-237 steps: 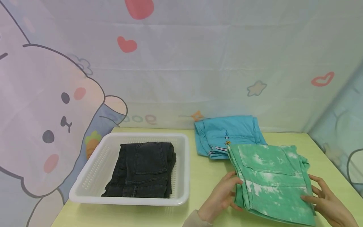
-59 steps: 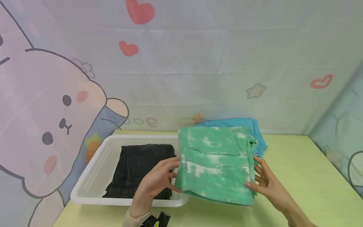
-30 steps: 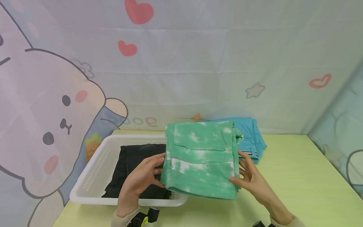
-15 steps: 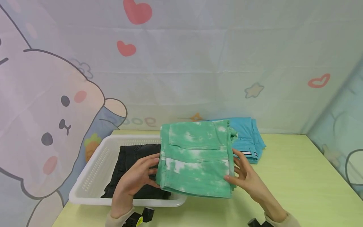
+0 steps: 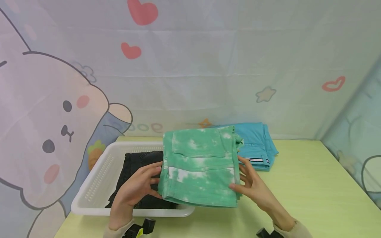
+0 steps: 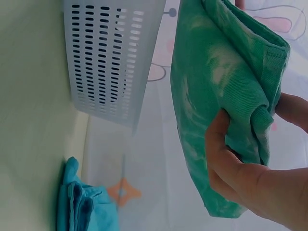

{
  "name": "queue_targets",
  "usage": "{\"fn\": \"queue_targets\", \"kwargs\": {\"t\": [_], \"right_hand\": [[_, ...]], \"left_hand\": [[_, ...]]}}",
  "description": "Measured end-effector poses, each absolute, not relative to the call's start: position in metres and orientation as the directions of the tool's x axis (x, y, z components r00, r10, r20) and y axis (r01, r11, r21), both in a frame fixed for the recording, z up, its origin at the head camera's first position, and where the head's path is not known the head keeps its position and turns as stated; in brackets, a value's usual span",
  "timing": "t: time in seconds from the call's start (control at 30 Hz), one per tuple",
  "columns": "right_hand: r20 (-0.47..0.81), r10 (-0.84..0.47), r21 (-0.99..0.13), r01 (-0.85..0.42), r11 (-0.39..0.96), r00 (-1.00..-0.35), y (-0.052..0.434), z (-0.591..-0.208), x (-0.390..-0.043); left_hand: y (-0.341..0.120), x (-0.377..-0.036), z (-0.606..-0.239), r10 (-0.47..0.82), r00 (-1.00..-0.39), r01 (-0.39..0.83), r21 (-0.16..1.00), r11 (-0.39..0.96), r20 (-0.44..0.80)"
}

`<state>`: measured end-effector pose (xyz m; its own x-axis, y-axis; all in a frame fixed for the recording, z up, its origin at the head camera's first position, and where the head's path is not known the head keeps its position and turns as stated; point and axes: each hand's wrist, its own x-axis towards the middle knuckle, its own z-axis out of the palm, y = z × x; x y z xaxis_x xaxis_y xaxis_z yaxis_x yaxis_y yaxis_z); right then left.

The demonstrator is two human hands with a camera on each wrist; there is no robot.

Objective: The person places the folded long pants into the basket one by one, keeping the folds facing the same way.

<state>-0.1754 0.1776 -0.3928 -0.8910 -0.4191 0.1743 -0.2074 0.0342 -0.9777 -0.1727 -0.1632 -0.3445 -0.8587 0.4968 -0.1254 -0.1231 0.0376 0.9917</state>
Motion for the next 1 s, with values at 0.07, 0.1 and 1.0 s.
{"fn": "queue_targets", "kwargs": {"t": [0.07,0.1,1.0], "right_hand": [[0.175,-0.421,-0.977,-0.208,0.035,-0.890,0.176,-0.393,-0.176],[0.171,-0.420,-0.978,-0.205,0.037,-0.891,0.175,-0.394,-0.176],[0.124,-0.434,-0.986,-0.161,0.050,-0.892,0.156,-0.392,-0.180]], "left_hand": [[-0.165,-0.172,-0.345,0.496,-0.860,-0.123,0.992,0.036,-0.125],[-0.166,-0.172,-0.345,0.495,-0.860,-0.123,0.992,0.036,-0.124],[-0.186,-0.170,-0.348,0.454,-0.885,-0.082,0.994,0.077,-0.108]]}}
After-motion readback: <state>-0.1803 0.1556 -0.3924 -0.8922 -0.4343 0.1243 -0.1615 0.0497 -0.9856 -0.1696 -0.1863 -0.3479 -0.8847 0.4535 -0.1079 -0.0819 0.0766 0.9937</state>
